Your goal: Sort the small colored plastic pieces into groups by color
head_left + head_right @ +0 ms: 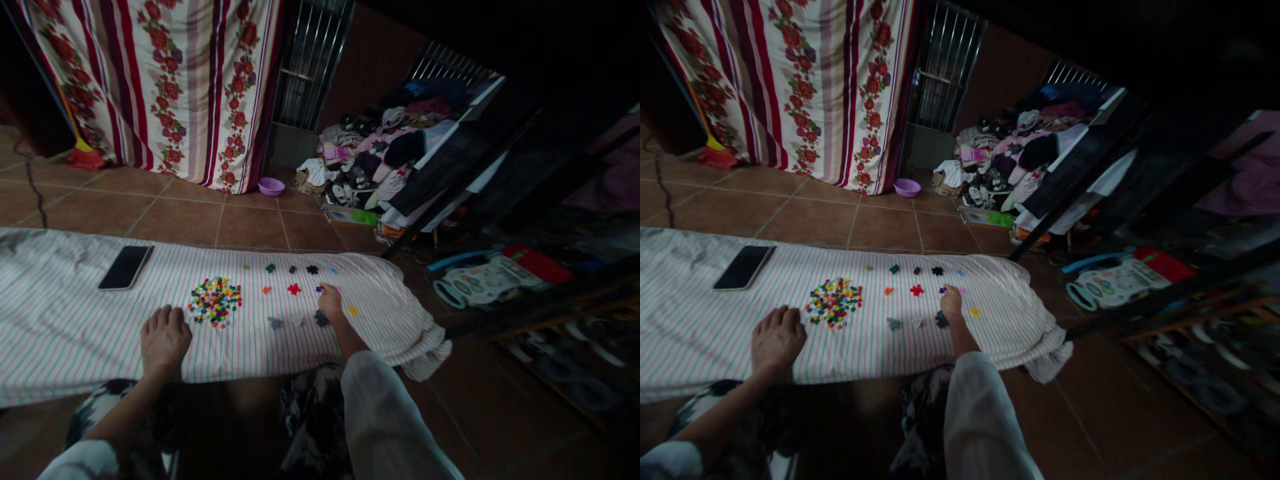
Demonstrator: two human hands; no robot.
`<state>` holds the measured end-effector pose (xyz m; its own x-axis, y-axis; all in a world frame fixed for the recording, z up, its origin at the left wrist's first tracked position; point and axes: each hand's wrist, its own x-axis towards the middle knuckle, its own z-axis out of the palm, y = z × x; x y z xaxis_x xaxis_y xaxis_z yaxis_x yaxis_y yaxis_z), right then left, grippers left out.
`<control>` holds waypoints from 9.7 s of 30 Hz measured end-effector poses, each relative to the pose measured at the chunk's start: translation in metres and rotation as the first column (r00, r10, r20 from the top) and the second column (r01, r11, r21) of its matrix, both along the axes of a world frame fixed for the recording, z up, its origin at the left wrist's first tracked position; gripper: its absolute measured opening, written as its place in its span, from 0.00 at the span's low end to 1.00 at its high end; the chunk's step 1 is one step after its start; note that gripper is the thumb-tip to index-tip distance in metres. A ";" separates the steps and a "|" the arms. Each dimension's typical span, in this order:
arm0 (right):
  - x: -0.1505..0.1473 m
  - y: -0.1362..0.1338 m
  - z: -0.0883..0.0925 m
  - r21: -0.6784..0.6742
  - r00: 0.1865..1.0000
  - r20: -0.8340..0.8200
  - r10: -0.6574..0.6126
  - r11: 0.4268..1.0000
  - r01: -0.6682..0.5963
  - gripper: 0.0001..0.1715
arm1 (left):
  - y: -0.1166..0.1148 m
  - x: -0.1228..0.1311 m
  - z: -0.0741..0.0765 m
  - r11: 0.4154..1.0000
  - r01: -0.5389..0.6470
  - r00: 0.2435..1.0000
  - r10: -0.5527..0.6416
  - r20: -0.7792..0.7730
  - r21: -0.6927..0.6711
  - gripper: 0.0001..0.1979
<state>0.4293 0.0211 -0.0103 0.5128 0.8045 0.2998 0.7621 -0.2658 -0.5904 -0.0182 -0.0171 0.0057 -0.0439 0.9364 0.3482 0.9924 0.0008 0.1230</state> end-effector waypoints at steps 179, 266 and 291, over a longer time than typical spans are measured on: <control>-0.104 -0.077 -0.018 0.018 0.933 0.278 0.229 0.970 -0.243 0.19 | 0.003 -0.006 -0.013 0.998 0.019 0.999 -0.022 0.049 0.052 0.16; -0.261 -0.057 -0.004 -0.165 0.828 0.113 0.550 0.832 -0.530 0.10 | 0.000 -0.005 -0.006 0.999 0.034 0.996 -0.037 0.078 0.035 0.17; -0.160 -0.067 -0.004 0.089 0.925 0.057 0.375 0.921 -0.379 0.13 | 0.002 -0.006 -0.011 0.999 0.031 0.997 -0.034 0.064 0.044 0.16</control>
<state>0.2697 -0.0457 -0.0146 0.1637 0.9022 0.3991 0.8172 0.1025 -0.5671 -0.0242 -0.0151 -0.0052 -0.0374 0.9219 0.3856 0.9817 -0.0382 0.1865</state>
